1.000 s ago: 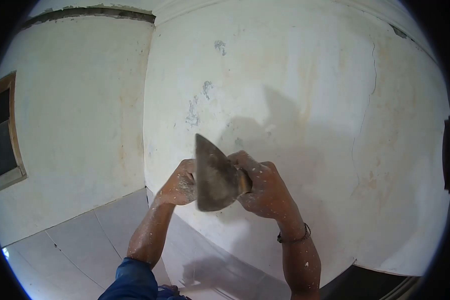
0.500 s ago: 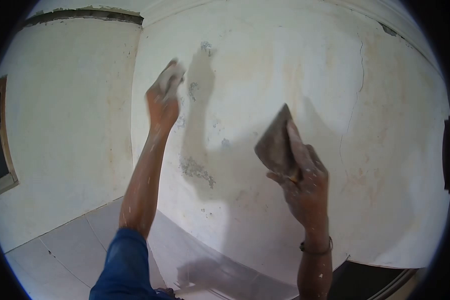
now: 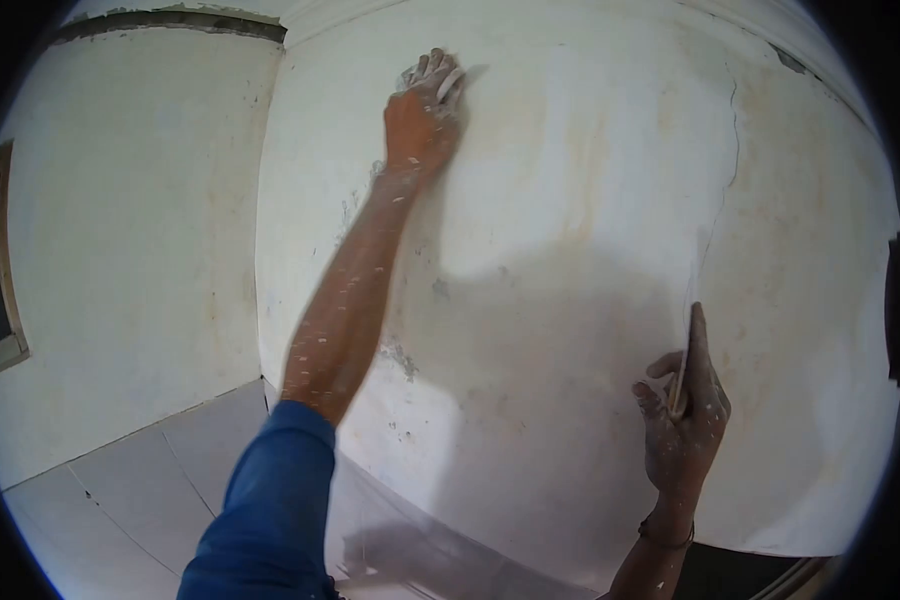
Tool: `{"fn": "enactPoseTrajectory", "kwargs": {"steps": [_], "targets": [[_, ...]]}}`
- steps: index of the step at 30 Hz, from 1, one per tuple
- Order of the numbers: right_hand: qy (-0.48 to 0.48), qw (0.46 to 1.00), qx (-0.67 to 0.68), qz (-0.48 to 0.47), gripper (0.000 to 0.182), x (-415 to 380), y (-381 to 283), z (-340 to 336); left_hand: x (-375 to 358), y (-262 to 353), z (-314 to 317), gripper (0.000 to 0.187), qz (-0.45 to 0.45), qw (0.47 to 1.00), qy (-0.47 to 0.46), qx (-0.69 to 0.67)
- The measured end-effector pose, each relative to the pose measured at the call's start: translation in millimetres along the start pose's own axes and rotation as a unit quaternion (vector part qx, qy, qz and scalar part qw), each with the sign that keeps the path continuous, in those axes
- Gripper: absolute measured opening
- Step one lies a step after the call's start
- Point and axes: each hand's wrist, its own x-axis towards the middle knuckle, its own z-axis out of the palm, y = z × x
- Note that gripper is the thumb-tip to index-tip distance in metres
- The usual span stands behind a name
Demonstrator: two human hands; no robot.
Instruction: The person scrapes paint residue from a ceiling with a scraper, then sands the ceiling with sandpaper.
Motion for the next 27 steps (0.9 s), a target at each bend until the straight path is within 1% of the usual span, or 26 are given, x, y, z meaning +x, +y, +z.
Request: {"fn": "enactPoseTrajectory", "kwargs": {"steps": [1, 2, 3, 4, 5, 6, 8, 9, 10, 12, 13, 14, 16, 17, 18, 20, 21, 22, 23, 24, 25, 26, 27], "targets": [[0.005, 0.999, 0.034, 0.032, 0.075, -1, -4, 0, -5, -1, 20, 0.032, 0.07, 0.987, 0.146, -0.012], [0.007, 0.996, 0.065, 0.065, 0.073, -3, -6, -2, -24, 3, 21, 0.032, 0.067, 0.987, 0.143, -0.01], [0.002, 0.996, 0.065, 0.067, 0.073, -3, -7, -6, -56, 12, 18, 0.037, 0.105, 0.988, 0.106, -0.047], [-0.019, 0.993, 0.066, 0.1, 0.073, -3, -9, -8, -77, 18, 14, 0.043, 0.146, 0.983, 0.069, -0.083], [-0.041, 0.988, 0.069, 0.135, 0.074, -5, -9, -8, -85, 17, 9, 0.043, 0.149, 0.987, 0.037, -0.038], [-0.044, 0.987, 0.07, 0.137, 0.074, -8, -8, -5, -81, 10, 5, 0.043, 0.146, 0.988, 0.035, -0.037], [0.011, 0.996, 0.069, 0.052, 0.072, -8, -2, 3, -43, -5, 5, 0.041, 0.145, 0.978, 0.0, -0.15], [0.008, 0.996, 0.067, 0.055, 0.072, -9, -4, 2, -22, -2, 6, 0.04, 0.107, 0.986, 0.051, -0.114], [0.003, 0.996, 0.069, 0.064, 0.072, -8, -6, 2, -26, 3, 10, 0.04, 0.109, 0.986, 0.051, -0.112], [-0.008, 0.994, 0.069, 0.079, 0.073, -10, -6, 1, -54, 20, 14, 0.038, 0.04, 0.969, 0.043, -0.241], [-0.023, 0.994, 0.069, 0.081, 0.074, -8, -4, 2, -76, 27, 10, 0.038, 0.109, 0.989, 0.068, -0.075], [-0.046, 0.993, 0.066, 0.082, 0.075, -11, -2, 0, -85, 25, 12, 0.038, 0.101, 0.99, 0.064, -0.076], [-0.057, 0.994, 0.068, 0.066, 0.077, -11, 1, 3, -80, 13, 11, 0.036, 0.176, 0.98, 0.085, -0.04], [-0.078, 0.993, 0.07, 0.048, 0.079, -10, 1, 3, -64, 10, -2, 0.035, 0.119, 0.988, 0.004, -0.098], [-0.079, 0.994, 0.066, 0.046, 0.079, -8, 0, -3, -35, 0, 3, 0.035, 0.09, 0.988, 0.034, -0.12], [-0.11, 0.993, 0.037, 0.012, 0.072, -8, -9, -16, -28, 2, 10, 0.039, 0.09, 0.988, 0.104, -0.073], [-0.109, 0.993, 0.04, 0.015, 0.072, -8, -14, -19, -49, 7, 7, 0.038, 0.103, 0.987, 0.087, -0.085], [-0.096, 0.993, 0.044, 0.044, 0.069, -6, -19, -21, -78, 12, 6, 0.038, 0.116, 0.986, 0.071, -0.1], [-0.085, 0.993, 0.048, 0.074, 0.067, -8, -23, -22, -93, 5, 6, 0.038, 0.152, 0.984, 0.071, -0.051], [-0.088, 0.992, 0.044, 0.075, 0.067, -10, -27, -26, -98, -7, 7, 0.038, 0.148, 0.985, 0.071, -0.054], [-0.097, 0.993, 0.023, 0.065, 0.066, -7, -29, -27, -86, -23, 8, 0.037, 0.117, 0.989, 0.023, -0.092], [-0.103, 0.993, 0.004, 0.055, 0.065, -6, -30, -25, -68, -37, 8, 0.04, 0.089, 0.988, -0.026, -0.127], [-0.112, 0.992, 0.001, 0.056, 0.065, -8, -31, -27, -43, -44, 8, 0.042, 0.09, 0.983, -0.019, -0.156]]}}
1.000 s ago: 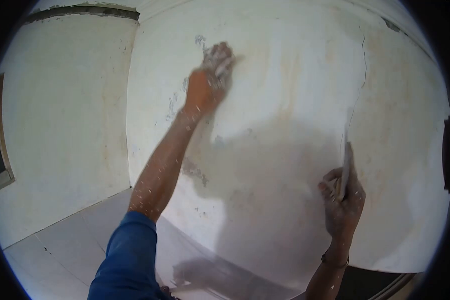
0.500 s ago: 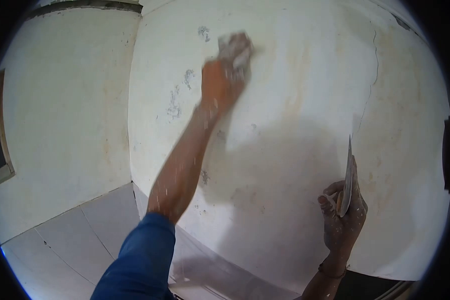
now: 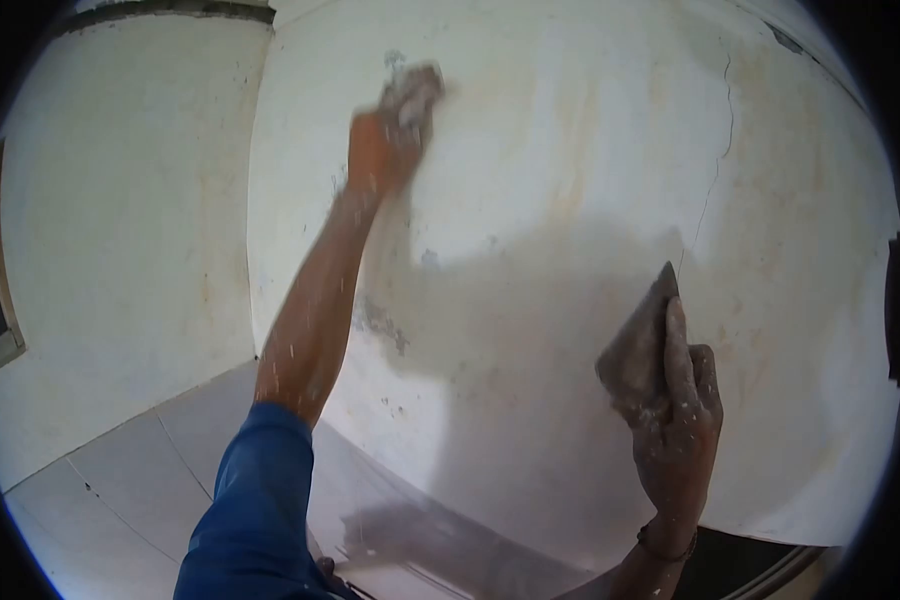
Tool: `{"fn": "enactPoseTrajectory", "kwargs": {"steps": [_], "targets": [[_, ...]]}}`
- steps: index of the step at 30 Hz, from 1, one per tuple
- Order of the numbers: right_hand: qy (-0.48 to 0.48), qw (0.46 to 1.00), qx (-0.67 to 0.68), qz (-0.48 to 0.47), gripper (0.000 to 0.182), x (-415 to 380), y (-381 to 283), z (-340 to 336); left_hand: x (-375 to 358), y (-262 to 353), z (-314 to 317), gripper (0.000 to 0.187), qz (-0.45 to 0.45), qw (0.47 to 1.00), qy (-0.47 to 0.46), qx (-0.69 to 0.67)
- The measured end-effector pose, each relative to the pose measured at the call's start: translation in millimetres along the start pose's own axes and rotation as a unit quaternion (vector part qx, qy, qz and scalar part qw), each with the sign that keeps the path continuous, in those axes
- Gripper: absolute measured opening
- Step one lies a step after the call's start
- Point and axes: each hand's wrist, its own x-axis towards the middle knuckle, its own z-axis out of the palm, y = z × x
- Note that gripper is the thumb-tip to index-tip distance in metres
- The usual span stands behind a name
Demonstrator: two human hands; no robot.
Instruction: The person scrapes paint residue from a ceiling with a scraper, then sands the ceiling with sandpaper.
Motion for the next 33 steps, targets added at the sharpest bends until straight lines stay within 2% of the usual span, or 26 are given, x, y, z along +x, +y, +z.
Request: {"fn": "enactPoseTrajectory", "kwargs": {"steps": [1, 2, 4, 5, 7, 8, 9, 10, 11, 12, 13, 15, 17, 18, 22, 24, 27, 28, 31, 32, 33], "targets": [[-0.007, 0.999, -0.034, 0.01, 0.066, 2, -2, 1, -8, -1, 9, 0.042, -0.003, 1.0, -0.002, -0.002], [-0.012, 0.998, -0.064, 0.018, 0.067, 4, -4, 3, -22, 17, 21, 0.041, -0.051, 0.991, 0.023, -0.119], [-0.004, 0.996, -0.094, 0.007, 0.067, 21, -12, 7, -47, 52, 37, 0.049, -0.137, 0.924, 0.078, -0.349], [0.002, 0.992, -0.125, -0.003, 0.067, 32, -18, 10, -51, 67, 28, 0.05, 0.04, 0.998, 0.038, 0.025], [0.016, 0.983, -0.18, -0.029, 0.068, 62, -30, 6, -35, 34, 18, 0.046, 0.096, 0.993, 0.023, 0.066], [0.026, 0.965, -0.247, -0.086, 0.062, 74, -33, 5, -15, 28, 2, 0.04, 0.096, 0.988, -0.004, 0.121], [0.028, 0.94, -0.31, -0.14, 0.056, 84, -34, 6, 9, 19, -1, 0.039, -0.068, 0.998, 0.006, 0.002], [0.028, 0.941, -0.309, -0.139, 0.056, 102, -34, 9, 8, 16, 2, 0.04, -0.065, 0.996, 0.026, 0.046], [0.004, 0.919, -0.358, -0.168, 0.05, 118, -31, 12, 2, 40, 0, 0.04, -0.065, 0.993, 0.043, 0.089], [-0.015, 0.892, -0.406, -0.199, 0.047, 131, -30, 15, -14, 44, 2, 0.041, 0.003, 0.994, 0.052, 0.098], [-0.014, 0.891, -0.408, -0.197, 0.047, 135, -35, 17, -32, 46, 6, 0.041, 0.073, 0.99, 0.061, 0.103], [-0.063, 0.815, -0.53, -0.225, 0.036, 142, -49, 20, -44, 37, -4, 0.041, 0.039, 0.997, 0.045, 0.049], [-0.065, 0.793, -0.552, -0.25, 0.035, 141, -51, 20, -30, 22, -21, 0.038, 0.02, 0.995, 0.02, 0.097], [-0.077, 0.774, -0.567, -0.272, 0.035, 138, -51, 21, -27, 18, -21, 0.033, -0.028, 0.995, 0.035, 0.091], [-0.066, 0.777, -0.552, -0.296, 0.045, 150, -46, 37, -42, 16, -8, 0.029, -0.048, 0.995, 0.092, -0.003], [-0.117, 0.744, -0.598, -0.275, 0.056, 160, -56, 46, -44, 15, -5, 0.027, -0.045, 0.992, 0.117, 0.021], [-0.17, 0.725, -0.617, -0.256, 0.064, 163, -67, 34, -47, 11, -10, 0.027, -0.03, 0.992, 0.113, 0.042], [-0.127, 0.735, -0.601, -0.287, 0.065, 155, -68, 29, -47, 6, -15, 0.027, -0.026, 0.992, 0.115, 0.042], [-0.085, 0.724, -0.611, -0.308, 0.066, 156, -56, 48, -60, -6, -22, 0.029, -0.038, 0.992, 0.103, 0.062], [-0.089, 0.722, -0.614, -0.306, 0.066, 158, -60, 50, -62, -7, -24, 0.029, -0.045, 0.992, 0.106, 0.057], [-0.118, 0.716, -0.619, -0.301, 0.058, 163, -69, 53, -66, -9, -26, 0.03, -0.054, 0.991, 0.107, 0.053]]}}
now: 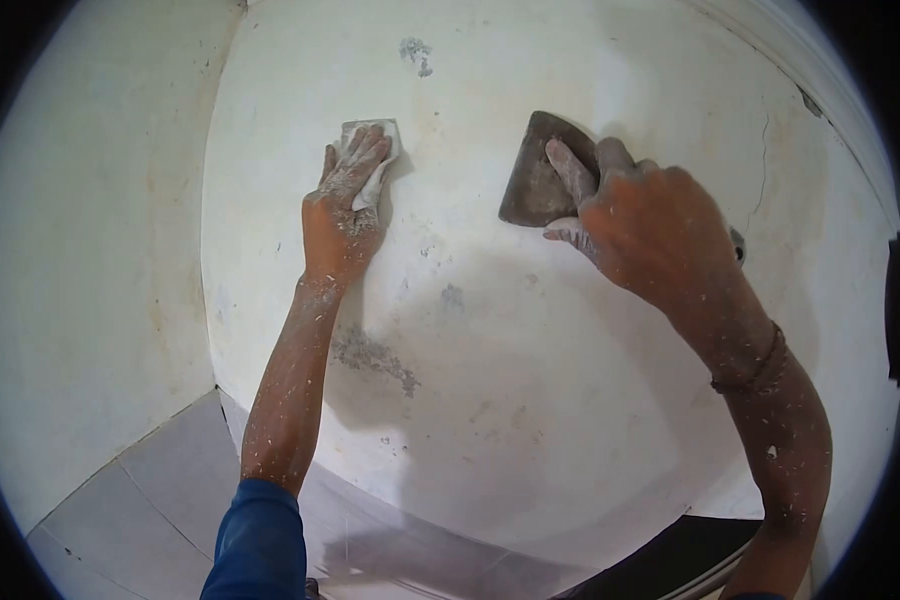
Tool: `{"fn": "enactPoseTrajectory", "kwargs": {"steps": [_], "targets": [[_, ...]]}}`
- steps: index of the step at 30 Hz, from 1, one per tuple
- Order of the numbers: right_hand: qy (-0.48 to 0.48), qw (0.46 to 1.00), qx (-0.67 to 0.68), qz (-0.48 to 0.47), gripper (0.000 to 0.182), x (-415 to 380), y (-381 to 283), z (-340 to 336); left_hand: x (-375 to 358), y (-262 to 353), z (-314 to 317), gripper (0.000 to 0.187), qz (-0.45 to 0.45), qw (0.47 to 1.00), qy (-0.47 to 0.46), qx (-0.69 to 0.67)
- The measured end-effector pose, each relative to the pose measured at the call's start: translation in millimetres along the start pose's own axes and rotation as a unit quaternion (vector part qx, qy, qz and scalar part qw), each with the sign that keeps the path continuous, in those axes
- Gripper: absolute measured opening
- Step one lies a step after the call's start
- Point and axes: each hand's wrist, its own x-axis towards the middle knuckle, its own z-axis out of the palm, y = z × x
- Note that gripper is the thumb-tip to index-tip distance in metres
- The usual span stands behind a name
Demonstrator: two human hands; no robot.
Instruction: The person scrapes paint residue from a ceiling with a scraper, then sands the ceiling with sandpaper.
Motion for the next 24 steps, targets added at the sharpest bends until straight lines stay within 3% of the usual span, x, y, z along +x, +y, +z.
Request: {"fn": "enactPoseTrajectory", "kwargs": {"steps": [2, 4, 8, 10, 11, 13, 17, 19, 24], "targets": [[-0.02, 1.0, -0.002, -0.022, 0.051, 2, 2, -9, -8, -6, -5, 0.032, -0.016, 1.0, 0.0, -0.005], [-0.017, 1.0, -0.001, -0.016, 0.066, -10, -1, -12, -15, -15, -11, 0.034, -0.01, 1.0, -0.007, -0.003], [-0.017, 0.999, 0.026, 0.009, 0.066, 6, -13, -2, -20, -18, -8, 0.035, -0.004, 1.0, -0.003, 0.002], [0.024, 1.0, 0.013, -0.015, 0.05, 14, -15, -12, -18, -16, -13, 0.035, -0.042, 0.998, -0.015, -0.035], [0.026, 0.999, 0.013, -0.018, 0.05, 9, -15, -13, -20, -16, -14, 0.035, -0.044, 0.998, -0.013, -0.033], [-0.008, 0.999, 0.028, -0.024, 0.062, -4, -15, -13, -20, -18, -17, 0.036, -0.025, 0.998, -0.023, -0.046], [-0.009, 0.997, 0.078, -0.007, 0.06, 7, -16, -9, -22, -13, -12, 0.037, -0.028, 0.999, -0.016, -0.043], [-0.076, 0.994, 0.066, -0.04, 0.06, 9, -9, -14, -20, -12, -14, 0.036, -0.042, 0.998, -0.015, -0.049], [0.007, 0.993, 0.108, -0.044, 0.061, -2, -1, 4, -15, -15, -20, 0.034, -0.028, 0.999, -0.032, -0.034]]}}
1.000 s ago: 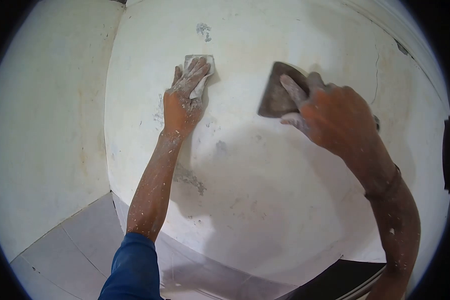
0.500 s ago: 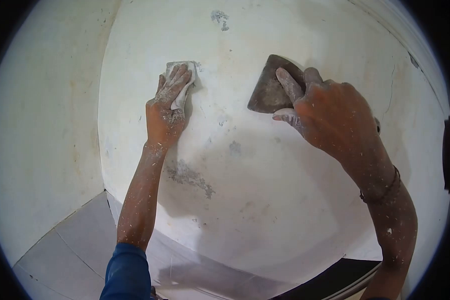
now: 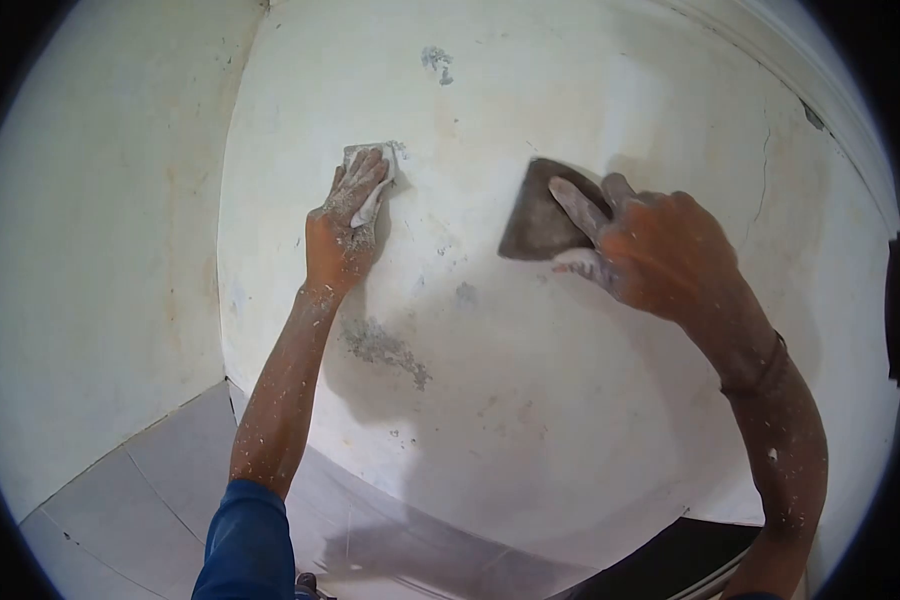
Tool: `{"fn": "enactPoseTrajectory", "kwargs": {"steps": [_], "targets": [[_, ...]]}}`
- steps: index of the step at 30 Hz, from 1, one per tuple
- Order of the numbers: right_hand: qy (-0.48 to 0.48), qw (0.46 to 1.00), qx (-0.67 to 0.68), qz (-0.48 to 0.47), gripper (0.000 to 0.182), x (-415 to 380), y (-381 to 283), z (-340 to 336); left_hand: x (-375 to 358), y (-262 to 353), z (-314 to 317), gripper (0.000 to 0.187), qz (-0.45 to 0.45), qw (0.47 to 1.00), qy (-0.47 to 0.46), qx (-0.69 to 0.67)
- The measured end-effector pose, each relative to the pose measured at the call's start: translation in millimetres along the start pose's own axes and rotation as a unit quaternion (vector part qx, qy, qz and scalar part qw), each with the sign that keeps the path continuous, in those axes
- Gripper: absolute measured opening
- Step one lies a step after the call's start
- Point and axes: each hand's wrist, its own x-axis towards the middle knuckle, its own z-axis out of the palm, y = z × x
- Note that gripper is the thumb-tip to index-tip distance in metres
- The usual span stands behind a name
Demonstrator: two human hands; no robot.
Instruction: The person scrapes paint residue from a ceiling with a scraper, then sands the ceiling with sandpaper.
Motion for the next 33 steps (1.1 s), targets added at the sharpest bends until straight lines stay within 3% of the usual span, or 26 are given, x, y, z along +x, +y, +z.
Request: {"fn": "enactPoseTrajectory", "kwargs": {"steps": [2, 4, 8, 10, 12, 14, 16, 21, 23, 29, 33], "targets": [[0.02, 1.0, 0.013, -0.002, 0.062, -3, 1, 3, -2, 0, 2, 0.033, 0.005, 1.0, 0.002, -0.003], [-0.065, 0.997, 0.039, -0.01, 0.064, 1, 3, -6, -2, 3, 0, 0.031, 0.002, 1.0, -0.004, 0.003], [-0.081, 0.997, 0.01, -0.012, 0.068, -15, -10, -7, -1, 3, -2, 0.028, 0.005, 1.0, -0.01, 0.008], [-0.032, 0.999, 0.003, 0.003, 0.069, -8, -9, 5, 0, 3, 0, 0.028, 0.0, 1.0, 0.0, 0.0], [-0.041, 0.999, 0.009, -0.014, 0.07, -5, -2, 4, -3, 3, 4, 0.028, -0.009, 1.0, 0.007, -0.007], [0.055, 0.995, 0.038, -0.075, 0.065, -8, -3, 5, -6, 1, 3, 0.029, -0.004, 1.0, 0.008, -0.009], [0.019, 0.995, 0.034, -0.088, 0.065, -10, -9, 11, -4, 1, 0, 0.029, 0.001, 1.0, 0.008, -0.006], [0.022, 0.998, 0.027, -0.056, 0.062, -10, -13, 21, -7, 4, 3, 0.03, -0.006, 1.0, 0.004, -0.001], [0.024, 0.998, 0.03, -0.043, 0.061, -15, -22, 22, -10, 12, 0, 0.03, -0.066, 0.998, -0.006, -0.018], [-0.004, 0.998, 0.043, -0.038, 0.061, -13, -26, 19, -11, 2, 2, 0.034, 0.009, 1.0, 0.004, 0.012], [0.018, 0.999, 0.042, 0.0, 0.062, -7, -34, 25, -15, 3, 7, 0.036, -0.011, 1.0, 0.015, 0.006]]}}
